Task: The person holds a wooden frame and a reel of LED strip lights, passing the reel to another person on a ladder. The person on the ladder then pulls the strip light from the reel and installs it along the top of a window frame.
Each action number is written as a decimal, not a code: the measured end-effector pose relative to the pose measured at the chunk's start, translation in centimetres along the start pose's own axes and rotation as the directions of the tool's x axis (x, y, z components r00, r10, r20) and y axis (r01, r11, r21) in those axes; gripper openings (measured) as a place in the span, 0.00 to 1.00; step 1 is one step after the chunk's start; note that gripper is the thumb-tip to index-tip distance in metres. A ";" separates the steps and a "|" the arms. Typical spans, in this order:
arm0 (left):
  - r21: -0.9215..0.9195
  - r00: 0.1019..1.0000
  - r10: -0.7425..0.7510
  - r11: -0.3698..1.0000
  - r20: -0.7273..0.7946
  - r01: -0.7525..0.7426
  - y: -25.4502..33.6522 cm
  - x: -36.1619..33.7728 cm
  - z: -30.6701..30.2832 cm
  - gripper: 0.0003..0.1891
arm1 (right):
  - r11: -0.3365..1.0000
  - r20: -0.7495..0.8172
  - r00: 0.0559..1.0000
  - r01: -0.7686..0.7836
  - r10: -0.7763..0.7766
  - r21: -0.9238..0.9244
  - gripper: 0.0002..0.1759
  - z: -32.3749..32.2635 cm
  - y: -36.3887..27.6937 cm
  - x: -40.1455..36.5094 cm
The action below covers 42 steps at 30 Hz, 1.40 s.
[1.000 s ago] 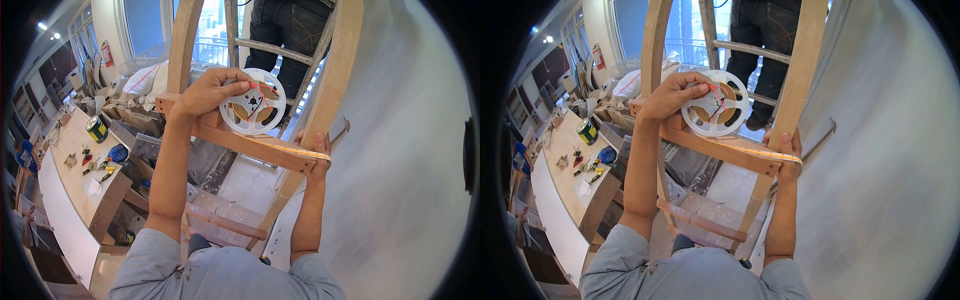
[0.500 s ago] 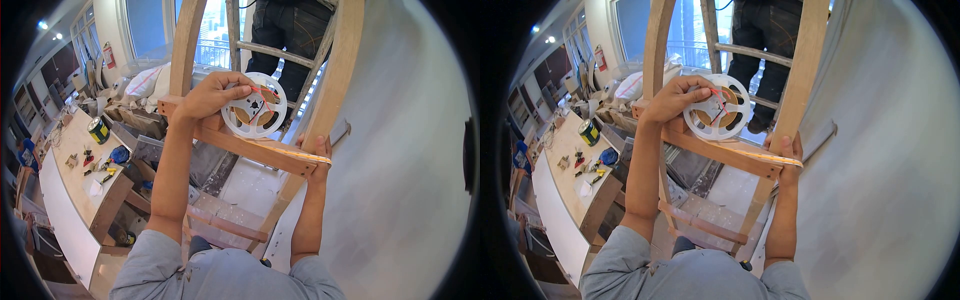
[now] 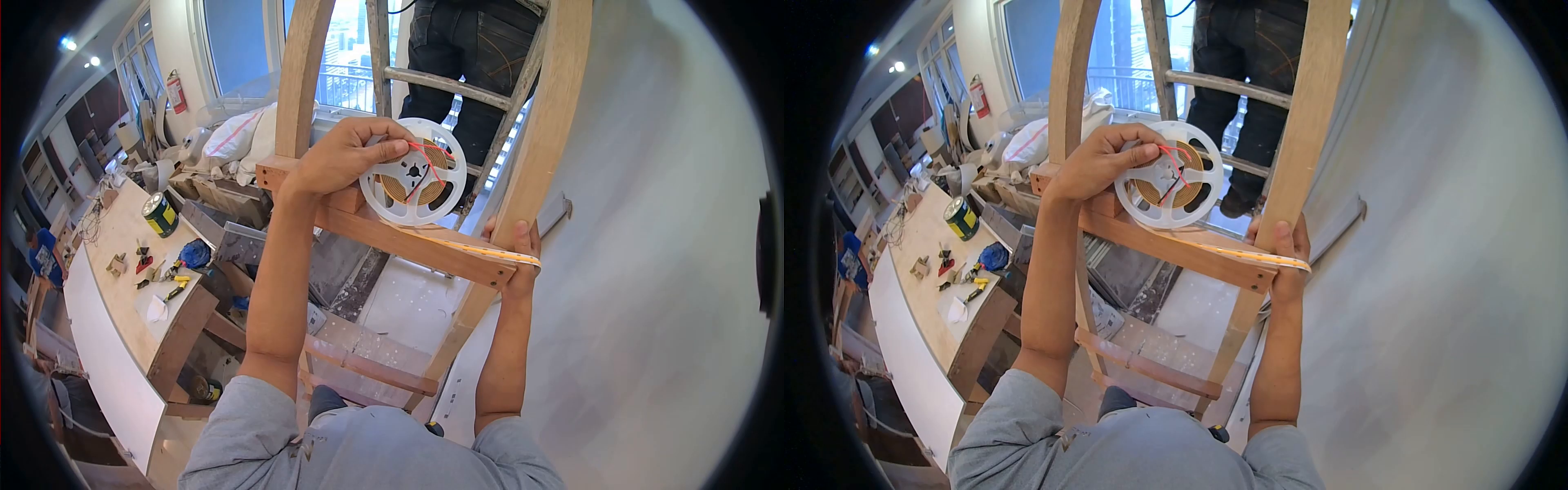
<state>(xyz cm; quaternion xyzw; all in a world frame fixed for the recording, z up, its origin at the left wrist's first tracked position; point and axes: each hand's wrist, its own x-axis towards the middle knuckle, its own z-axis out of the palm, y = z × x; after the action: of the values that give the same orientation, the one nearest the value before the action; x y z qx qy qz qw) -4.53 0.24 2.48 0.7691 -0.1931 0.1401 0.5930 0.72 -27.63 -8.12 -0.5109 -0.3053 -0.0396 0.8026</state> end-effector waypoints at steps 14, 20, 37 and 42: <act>0.007 1.000 -0.001 1.000 0.000 0.001 0.0 0.1 0.0 0.10 | 1.000 -0.005 1.000 -0.006 0.006 0.022 0.24 -0.4 0.3 0.1; -0.025 1.000 -0.013 1.000 0.019 0.013 0.2 0.1 0.0 0.10 | 1.000 -0.016 1.000 -0.010 0.011 0.021 0.24 -0.3 0.2 0.0; 0.170 1.000 -0.006 0.985 -0.019 0.009 0.9 -0.1 -0.1 0.09 | 0.999 -0.033 0.999 -0.018 0.019 0.029 0.16 -0.7 0.8 -0.1; 0.056 1.000 -0.005 0.998 0.002 0.005 1.2 -0.4 0.2 0.09 | 0.999 -0.012 0.999 -0.042 0.042 0.019 0.21 -0.8 0.7 -0.3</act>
<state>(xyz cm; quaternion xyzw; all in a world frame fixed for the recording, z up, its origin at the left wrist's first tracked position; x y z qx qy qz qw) -5.41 -0.14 3.28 0.7860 -0.1877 0.1432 0.5714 1.08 -28.02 -9.06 -0.5092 -0.2902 -0.0230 0.8099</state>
